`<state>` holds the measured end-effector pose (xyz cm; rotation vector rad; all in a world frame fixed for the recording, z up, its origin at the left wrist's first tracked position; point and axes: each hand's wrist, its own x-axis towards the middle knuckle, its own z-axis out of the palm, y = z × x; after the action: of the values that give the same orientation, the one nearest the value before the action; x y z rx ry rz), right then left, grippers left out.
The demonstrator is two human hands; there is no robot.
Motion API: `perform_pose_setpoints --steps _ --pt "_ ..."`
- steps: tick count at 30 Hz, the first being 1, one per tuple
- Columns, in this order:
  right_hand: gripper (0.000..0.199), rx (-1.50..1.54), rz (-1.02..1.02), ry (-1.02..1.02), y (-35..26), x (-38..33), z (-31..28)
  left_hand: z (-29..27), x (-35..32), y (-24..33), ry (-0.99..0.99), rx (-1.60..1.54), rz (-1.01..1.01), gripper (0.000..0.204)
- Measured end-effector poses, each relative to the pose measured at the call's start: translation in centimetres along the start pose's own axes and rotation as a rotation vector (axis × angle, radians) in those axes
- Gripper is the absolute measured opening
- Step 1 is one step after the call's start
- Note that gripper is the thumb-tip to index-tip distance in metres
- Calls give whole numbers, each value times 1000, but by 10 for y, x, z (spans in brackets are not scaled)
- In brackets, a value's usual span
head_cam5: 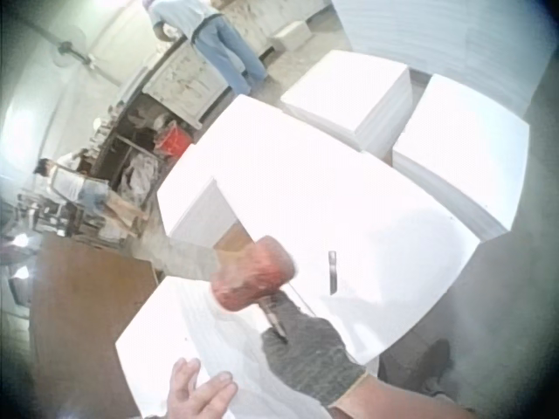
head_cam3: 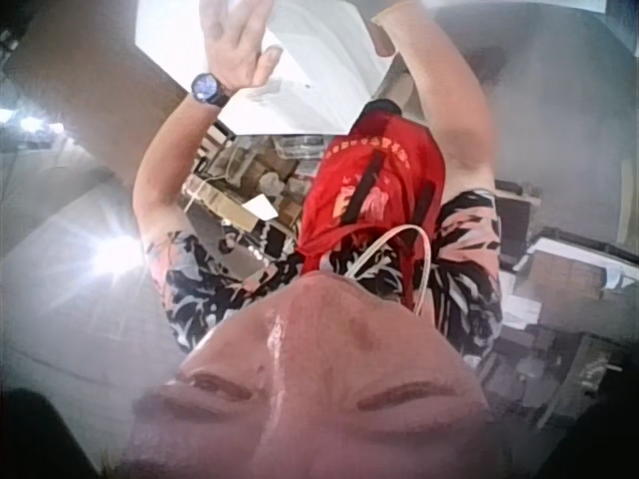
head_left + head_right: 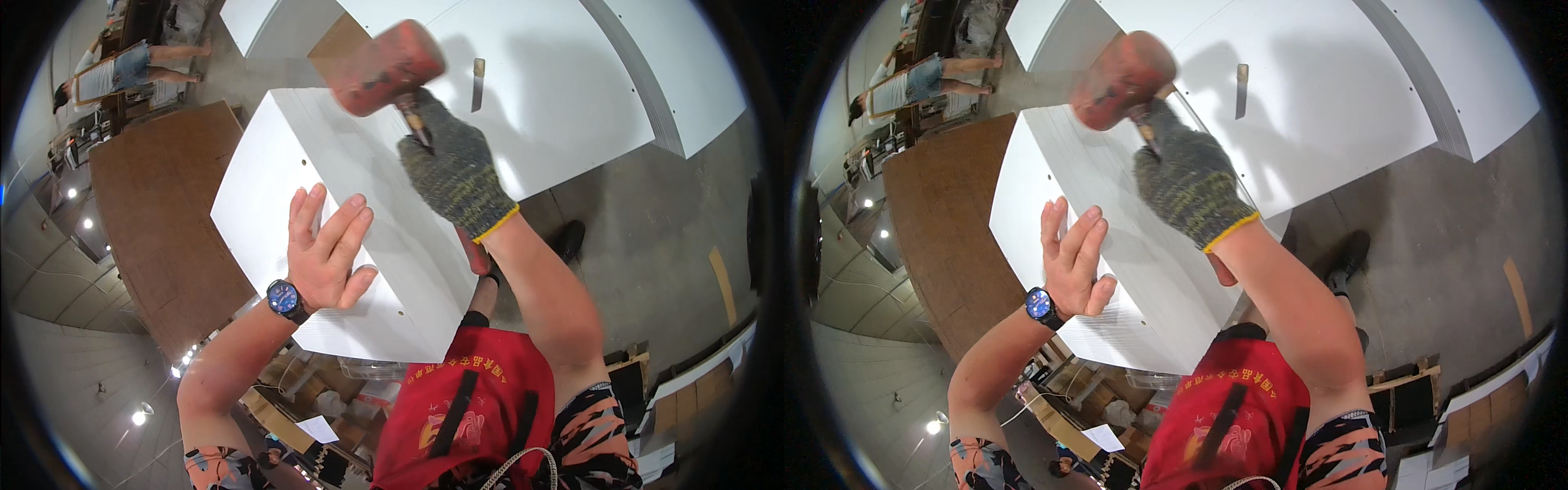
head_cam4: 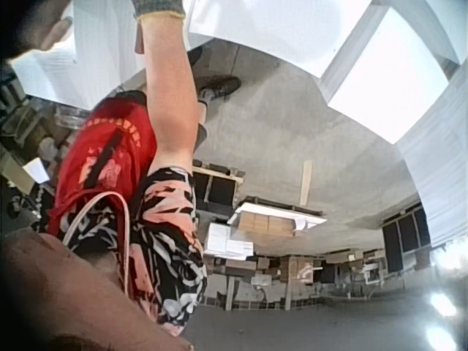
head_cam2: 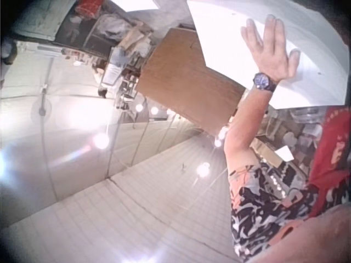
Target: The person uses a mallet to strike and secure white furniture panels together, moving between different assemblies on the workshop floor.
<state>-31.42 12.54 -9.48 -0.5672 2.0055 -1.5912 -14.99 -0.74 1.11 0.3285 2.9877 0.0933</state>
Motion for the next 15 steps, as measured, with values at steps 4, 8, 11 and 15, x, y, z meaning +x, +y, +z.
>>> perform_pose_setpoints --steps 4,8,11,15 --pt "55 -137 46 -136 39 -39 -8 0 1 -2 11 6 11 63" --pt "59 -109 138 -181 58 -65 -8 2 1 -1 16 14 23 64" --pt "50 -125 149 -187 58 -73 -5 3 2 -1 27 12 29 65" --pt "39 -151 156 -234 54 -84 -10 4 1 0 21 5 24 65"
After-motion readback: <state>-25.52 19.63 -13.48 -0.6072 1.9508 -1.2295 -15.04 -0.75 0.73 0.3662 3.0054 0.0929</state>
